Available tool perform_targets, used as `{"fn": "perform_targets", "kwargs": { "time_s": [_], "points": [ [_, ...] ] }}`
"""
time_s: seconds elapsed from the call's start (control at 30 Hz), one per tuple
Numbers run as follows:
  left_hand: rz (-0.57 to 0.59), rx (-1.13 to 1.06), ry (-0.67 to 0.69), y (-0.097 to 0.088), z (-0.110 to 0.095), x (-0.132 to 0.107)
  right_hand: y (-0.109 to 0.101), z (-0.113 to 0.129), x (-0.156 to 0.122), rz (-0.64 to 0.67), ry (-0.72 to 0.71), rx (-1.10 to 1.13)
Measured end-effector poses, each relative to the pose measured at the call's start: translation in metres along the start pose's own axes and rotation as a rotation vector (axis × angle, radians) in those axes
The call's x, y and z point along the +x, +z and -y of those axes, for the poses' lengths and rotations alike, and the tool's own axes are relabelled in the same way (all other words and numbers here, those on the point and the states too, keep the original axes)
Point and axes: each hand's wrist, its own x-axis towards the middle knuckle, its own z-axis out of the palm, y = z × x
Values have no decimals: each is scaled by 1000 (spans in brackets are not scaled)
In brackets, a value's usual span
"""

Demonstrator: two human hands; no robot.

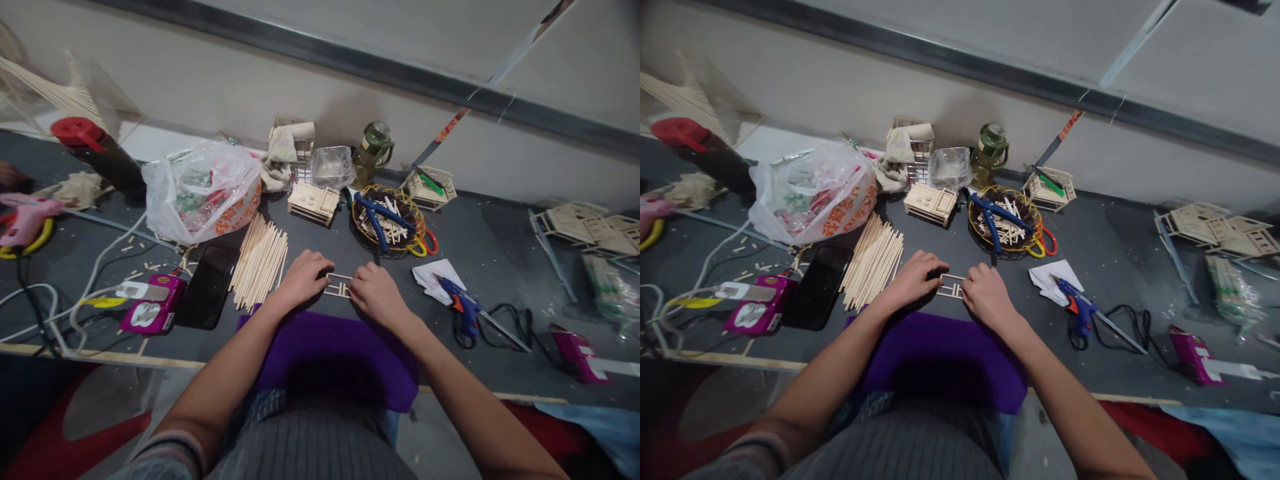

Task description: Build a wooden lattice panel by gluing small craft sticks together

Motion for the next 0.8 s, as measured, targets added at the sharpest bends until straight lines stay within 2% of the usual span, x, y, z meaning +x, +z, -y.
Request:
{"fn": "perform_targets", "kwargs": {
  "time_s": [0.3,0.8],
  "points": [
    [6,-2,-4,-1,-1,1,9,-3,-2,-14,28,50],
    [-10,-6,14,0,0,1,11,-4,-3,-12,82,136]
  ]
}}
